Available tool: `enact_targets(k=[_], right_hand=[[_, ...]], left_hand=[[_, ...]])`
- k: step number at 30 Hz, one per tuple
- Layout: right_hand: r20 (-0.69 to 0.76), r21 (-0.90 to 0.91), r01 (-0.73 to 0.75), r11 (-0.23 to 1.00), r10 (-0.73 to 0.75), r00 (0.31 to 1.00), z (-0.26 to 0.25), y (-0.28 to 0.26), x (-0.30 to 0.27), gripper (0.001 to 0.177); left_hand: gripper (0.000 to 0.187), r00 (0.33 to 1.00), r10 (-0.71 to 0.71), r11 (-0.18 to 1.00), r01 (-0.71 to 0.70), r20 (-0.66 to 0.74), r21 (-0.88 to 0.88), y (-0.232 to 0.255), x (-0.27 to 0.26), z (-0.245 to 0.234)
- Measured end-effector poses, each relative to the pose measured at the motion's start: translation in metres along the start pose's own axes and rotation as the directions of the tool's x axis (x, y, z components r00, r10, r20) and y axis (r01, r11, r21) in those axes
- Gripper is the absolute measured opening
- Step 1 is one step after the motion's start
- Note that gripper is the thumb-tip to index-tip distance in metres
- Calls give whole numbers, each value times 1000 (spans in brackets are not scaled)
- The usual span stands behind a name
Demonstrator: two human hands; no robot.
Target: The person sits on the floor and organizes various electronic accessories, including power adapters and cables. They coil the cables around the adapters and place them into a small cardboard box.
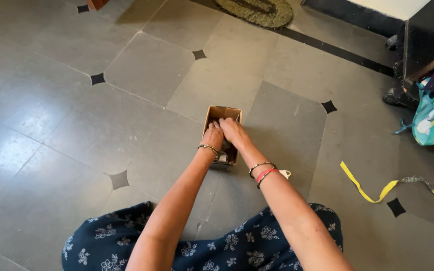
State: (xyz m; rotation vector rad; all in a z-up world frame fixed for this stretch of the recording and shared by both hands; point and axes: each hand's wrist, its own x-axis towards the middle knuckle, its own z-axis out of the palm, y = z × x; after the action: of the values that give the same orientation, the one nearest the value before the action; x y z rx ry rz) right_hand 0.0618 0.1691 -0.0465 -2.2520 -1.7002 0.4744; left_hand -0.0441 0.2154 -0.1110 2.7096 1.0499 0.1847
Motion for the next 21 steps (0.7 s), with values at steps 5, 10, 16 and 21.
enact_targets(k=[5,10,16,21], right_hand=[[295,-274,149,950,-64,953,3,8,7,42],[220,-588,160,793,-34,975,21,6,-22,28],[233,-595,156,789,-16,972,-1,-11,-36,27],[-31,-149,262,954,-269,963,-48,-5,-56,51]], left_hand=[[46,995,-90,989,95,48,-114,6,-9,9],[59,998,-2,995,9,-64,100,9,-21,13],[57,980,60,847,-150,189,509,18,-16,-16],[44,976,67,883,-153,205,443,18,-19,-36]])
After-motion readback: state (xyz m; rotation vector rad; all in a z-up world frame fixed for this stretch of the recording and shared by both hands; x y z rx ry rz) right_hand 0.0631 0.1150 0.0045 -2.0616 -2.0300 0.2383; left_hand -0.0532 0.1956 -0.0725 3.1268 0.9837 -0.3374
